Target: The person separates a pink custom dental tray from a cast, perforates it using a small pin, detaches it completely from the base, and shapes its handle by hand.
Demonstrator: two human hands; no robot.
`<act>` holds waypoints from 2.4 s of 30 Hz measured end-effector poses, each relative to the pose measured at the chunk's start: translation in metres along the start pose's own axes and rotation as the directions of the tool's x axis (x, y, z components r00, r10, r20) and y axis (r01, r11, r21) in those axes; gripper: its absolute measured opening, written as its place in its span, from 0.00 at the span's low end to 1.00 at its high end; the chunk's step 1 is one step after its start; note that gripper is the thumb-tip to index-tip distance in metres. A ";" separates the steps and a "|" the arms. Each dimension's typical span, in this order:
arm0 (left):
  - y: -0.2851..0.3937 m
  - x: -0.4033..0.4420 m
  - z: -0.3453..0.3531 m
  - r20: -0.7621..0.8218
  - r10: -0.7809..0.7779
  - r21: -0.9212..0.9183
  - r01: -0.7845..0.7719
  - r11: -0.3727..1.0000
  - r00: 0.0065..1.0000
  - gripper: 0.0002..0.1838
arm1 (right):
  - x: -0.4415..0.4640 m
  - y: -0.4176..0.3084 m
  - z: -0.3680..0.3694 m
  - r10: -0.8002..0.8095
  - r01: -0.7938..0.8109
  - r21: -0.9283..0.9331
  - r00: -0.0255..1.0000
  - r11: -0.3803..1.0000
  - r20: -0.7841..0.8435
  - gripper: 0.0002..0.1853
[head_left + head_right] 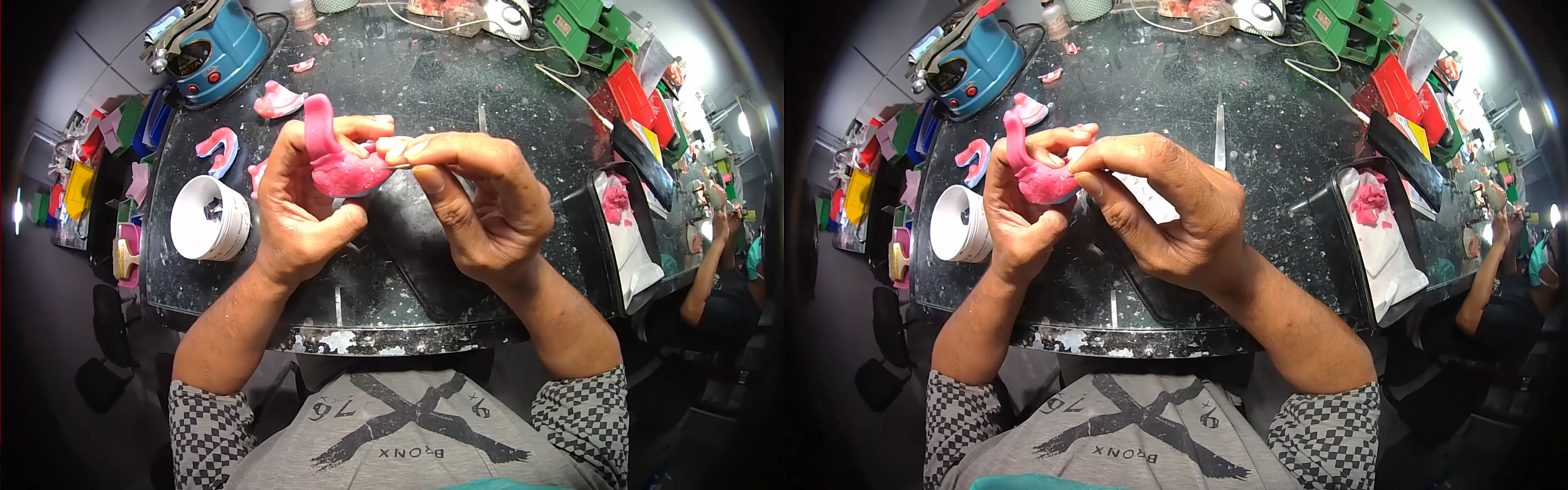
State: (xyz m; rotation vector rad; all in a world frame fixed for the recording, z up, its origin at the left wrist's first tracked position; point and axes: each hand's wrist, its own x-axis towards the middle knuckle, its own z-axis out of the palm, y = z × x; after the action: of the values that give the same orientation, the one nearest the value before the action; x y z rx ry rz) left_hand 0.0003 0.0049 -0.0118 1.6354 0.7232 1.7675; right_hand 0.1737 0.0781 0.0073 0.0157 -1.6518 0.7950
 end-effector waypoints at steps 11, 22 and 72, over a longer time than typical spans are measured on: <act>0.005 0.004 -0.004 0.084 0.169 0.381 -0.188 0.905 0.982 0.29 | 0.001 0.002 -0.001 -0.038 0.038 -0.018 0.999 0.999 0.005 0.10; 0.003 0.002 -0.001 0.026 0.092 0.217 -0.095 0.972 0.995 0.28 | 0.002 -0.001 0.000 -0.034 0.035 -0.028 0.998 0.999 0.044 0.11; 0.000 0.001 0.001 -0.109 0.026 0.166 -0.007 0.986 0.994 0.22 | 0.009 0.002 -0.014 0.462 -0.456 0.138 0.887 0.879 -0.014 0.10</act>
State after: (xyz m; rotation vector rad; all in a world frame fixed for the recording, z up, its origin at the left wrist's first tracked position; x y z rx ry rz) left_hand 0.0009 0.0056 -0.0106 1.6642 0.9321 1.8645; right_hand 0.1831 0.0903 0.0148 -0.3128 -1.5741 1.2554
